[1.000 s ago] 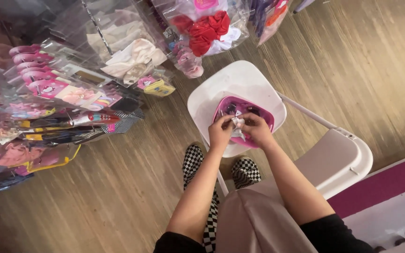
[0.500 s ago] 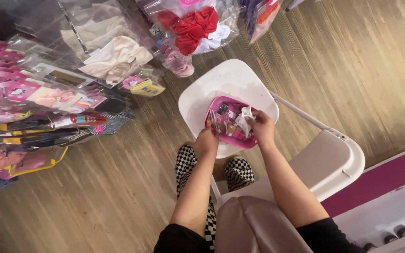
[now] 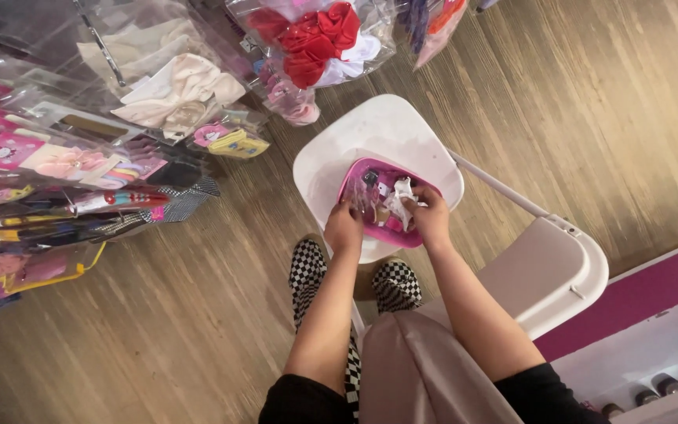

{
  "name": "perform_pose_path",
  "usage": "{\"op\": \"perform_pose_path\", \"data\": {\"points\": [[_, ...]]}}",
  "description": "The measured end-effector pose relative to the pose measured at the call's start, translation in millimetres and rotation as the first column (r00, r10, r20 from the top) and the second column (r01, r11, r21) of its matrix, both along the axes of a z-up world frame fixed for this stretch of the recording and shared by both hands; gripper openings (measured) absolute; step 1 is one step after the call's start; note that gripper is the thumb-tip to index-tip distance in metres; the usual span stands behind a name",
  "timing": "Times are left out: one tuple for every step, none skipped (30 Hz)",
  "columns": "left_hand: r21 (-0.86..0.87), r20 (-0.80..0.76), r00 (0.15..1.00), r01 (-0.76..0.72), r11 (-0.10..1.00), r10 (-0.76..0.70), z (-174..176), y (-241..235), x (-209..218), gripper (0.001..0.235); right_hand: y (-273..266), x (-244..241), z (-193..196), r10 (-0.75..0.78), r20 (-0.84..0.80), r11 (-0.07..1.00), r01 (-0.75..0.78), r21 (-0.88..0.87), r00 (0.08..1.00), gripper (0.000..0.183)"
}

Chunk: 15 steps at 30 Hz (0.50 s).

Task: Organizing hair accessories by picking them from a display rack and placing them into a basket.

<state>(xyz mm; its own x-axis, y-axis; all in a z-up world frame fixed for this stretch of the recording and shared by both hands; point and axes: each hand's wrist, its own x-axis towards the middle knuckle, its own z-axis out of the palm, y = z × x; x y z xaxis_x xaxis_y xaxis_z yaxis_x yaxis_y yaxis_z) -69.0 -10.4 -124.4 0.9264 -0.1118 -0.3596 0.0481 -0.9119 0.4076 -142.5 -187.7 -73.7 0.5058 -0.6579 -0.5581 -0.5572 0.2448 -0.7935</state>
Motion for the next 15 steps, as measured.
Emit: {"op": "perform_pose_path", "data": {"points": [[0.002,0.003,1.000,-0.002,1.000,0.002,15.7,0.0,1.3,0.021,1.9,1.4,5.4,0.002,0.003,1.000,-0.002,0.002,1.000,0.024],[-0.074,0.081,0.997,0.007,0.997,-0.001,32.0,0.2,2.3,0.014,4.0,2.4,11.4,0.004,-0.002,1.000,-0.004,-0.010,1.000,0.023],[-0.153,0.160,0.987,0.023,0.988,0.002,48.2,-2.6,4.4,0.008,3.4,4.3,18.0,0.004,-0.005,1.000,-0.005,-0.027,1.000,0.022],[-0.155,0.165,0.986,0.024,0.988,0.002,57.9,-1.3,3.6,0.008,5.2,5.0,19.6,0.005,-0.001,1.000,-0.005,-0.029,1.000,0.022],[-0.316,0.255,0.966,0.052,0.947,0.032,67.9,-0.9,3.9,0.008,6.1,6.9,21.5,0.036,-0.002,0.998,-0.036,-0.057,0.999,0.022],[-0.465,0.336,0.939,0.094,0.880,0.077,78.3,-0.2,3.9,0.009,7.1,8.7,23.8,0.066,-0.003,0.994,-0.066,-0.085,0.998,0.023],[-0.465,0.341,0.937,0.096,0.880,0.078,89.7,-1.5,3.4,0.009,10.7,13.3,38.4,0.067,0.001,0.994,-0.067,-0.087,0.998,0.023],[-0.533,0.344,0.933,0.103,0.840,0.104,101.6,-2.4,2.7,0.008,14.6,17.6,53.6,0.127,0.010,0.979,-0.124,-0.163,0.992,0.026],[-0.597,0.348,0.929,0.112,0.795,0.130,113.7,-3.3,3.4,0.007,18.6,23.3,68.9,0.188,0.016,0.954,-0.179,-0.240,0.982,0.030],[-0.597,0.354,0.926,0.115,0.794,0.132,127.1,-3.9,2.0,0.007,24.9,21.8,83.2,0.190,0.023,0.954,-0.178,-0.243,0.982,0.030],[-0.671,0.256,0.955,0.064,0.738,0.150,140.7,-6.0,2.7,0.007,29.7,22.3,98.0,0.265,0.112,0.913,-0.212,-0.349,0.958,0.028],[-0.736,0.154,0.975,0.007,0.677,0.158,155.0,-7.8,3.0,0.008,34.9,22.4,113.3,0.346,0.190,0.860,-0.230,-0.455,0.919,0.027],[-0.738,0.163,0.974,0.013,0.674,0.160,170.7,-6.6,5.4,0.008,36.1,25.7,131.9,0.348,0.198,0.859,-0.226,-0.460,0.916,0.027],[-0.749,0.076,0.987,-0.040,0.662,0.145,186.7,-5.2,7.6,0.009,37.5,28.5,150.9,0.421,0.284,0.826,-0.236,-0.512,0.861,0.027],[-0.754,-0.012,0.992,-0.093,0.650,0.128,202.9,-3.6,10.1,0.010,39.3,31.6,170.0,0.493,0.362,0.792,-0.235,-0.564,0.792,0.027]]}}
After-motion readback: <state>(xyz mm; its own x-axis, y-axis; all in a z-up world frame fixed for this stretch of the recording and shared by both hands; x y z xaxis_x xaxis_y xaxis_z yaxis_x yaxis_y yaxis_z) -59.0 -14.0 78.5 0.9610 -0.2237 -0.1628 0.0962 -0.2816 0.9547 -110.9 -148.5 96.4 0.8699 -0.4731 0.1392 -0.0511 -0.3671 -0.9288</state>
